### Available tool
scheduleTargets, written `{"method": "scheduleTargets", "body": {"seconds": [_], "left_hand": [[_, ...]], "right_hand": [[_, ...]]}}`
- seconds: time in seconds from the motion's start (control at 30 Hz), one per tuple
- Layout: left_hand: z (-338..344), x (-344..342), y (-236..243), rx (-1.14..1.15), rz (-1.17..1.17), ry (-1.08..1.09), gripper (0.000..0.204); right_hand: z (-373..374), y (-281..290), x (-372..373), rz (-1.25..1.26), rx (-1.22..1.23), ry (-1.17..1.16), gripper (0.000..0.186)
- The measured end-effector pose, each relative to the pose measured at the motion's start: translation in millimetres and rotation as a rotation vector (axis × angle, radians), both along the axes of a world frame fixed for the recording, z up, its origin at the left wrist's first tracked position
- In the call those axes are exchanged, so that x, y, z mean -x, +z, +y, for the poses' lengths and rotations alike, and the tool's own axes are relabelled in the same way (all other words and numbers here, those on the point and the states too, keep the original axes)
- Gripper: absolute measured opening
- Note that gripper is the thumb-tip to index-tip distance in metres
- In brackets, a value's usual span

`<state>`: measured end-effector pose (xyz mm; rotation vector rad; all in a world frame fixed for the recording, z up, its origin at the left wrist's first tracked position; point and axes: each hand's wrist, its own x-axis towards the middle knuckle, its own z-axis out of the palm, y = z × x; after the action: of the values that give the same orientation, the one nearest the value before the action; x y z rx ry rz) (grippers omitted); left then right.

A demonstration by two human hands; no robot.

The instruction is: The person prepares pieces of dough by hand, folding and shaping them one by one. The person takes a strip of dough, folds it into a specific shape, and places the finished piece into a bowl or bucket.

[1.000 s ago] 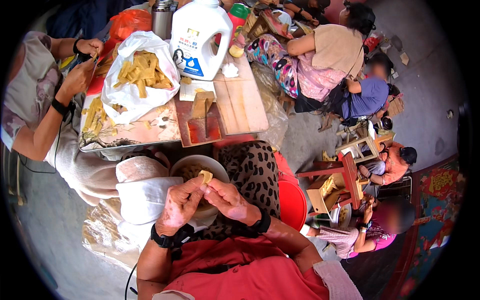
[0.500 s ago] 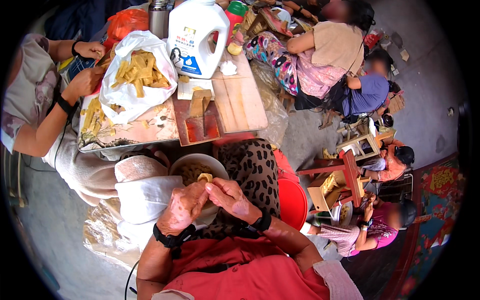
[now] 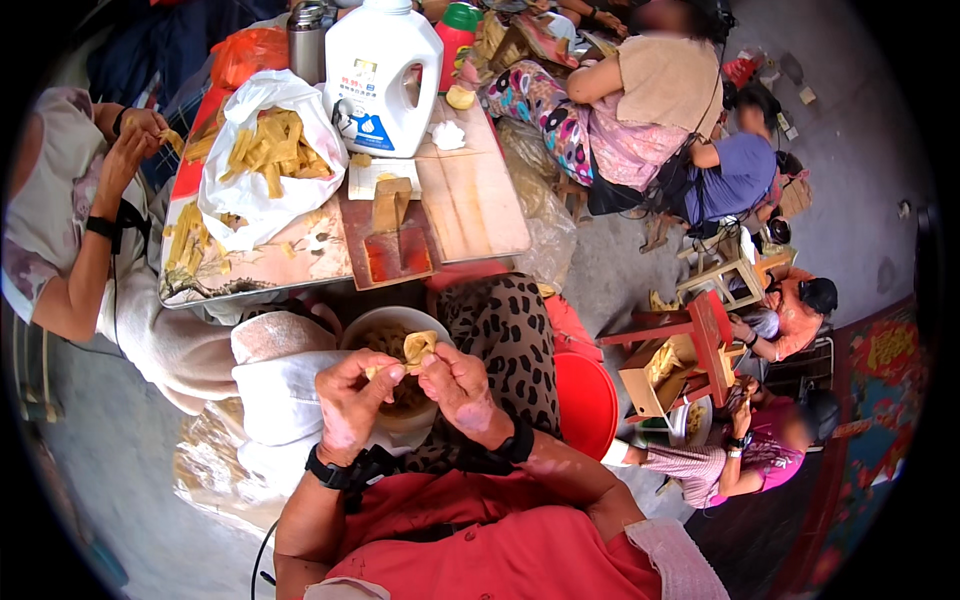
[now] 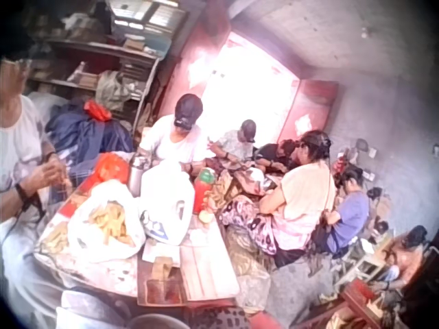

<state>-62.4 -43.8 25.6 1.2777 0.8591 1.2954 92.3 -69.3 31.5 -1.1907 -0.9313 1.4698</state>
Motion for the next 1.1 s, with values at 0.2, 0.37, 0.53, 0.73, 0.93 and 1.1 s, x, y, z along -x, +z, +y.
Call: {"method": "scheduleTargets", "body": {"seconds": [0.2, 0.37, 0.53, 0.73, 0.93, 1.1], "left_hand": [[5.0, -0.8, -9.1, 0.633, -0.616, -0.174, 0.012], [3.8, -3.0, -0.7, 0.715, -0.623, -0.208, 0.010], [0.6, -0.1, -6.2, 0.743, -0.648, -0.239, 0.012], [-0.3, -1.7, -12.6, 0.777, -0.579, -0.153, 0.012], [0.8, -7.2, -12.7, 0.687, -0.558, -0.122, 0.008], [-6.4, -8.2, 15.9, 0.575, -0.427, -0.155, 0.010]], "right_hand": [[-0.6, 7.3, 1.1, -0.379, -0.378, 0.072, 0.015], [-4.6, 4.4, 0.7, -0.508, -0.553, 0.137, 0.008], [-5.9, 6.6, 2.9, -0.503, -0.597, 0.160, 0.005], [-4.4, 2.4, 2.2, -0.483, -0.552, 0.203, 0.006], [-3.8, 7.9, 1.5, -0.434, -0.437, 0.188, 0.010], [-3.2, 6.7, -10.1, -0.465, -0.473, 0.177, 0.010]]}}
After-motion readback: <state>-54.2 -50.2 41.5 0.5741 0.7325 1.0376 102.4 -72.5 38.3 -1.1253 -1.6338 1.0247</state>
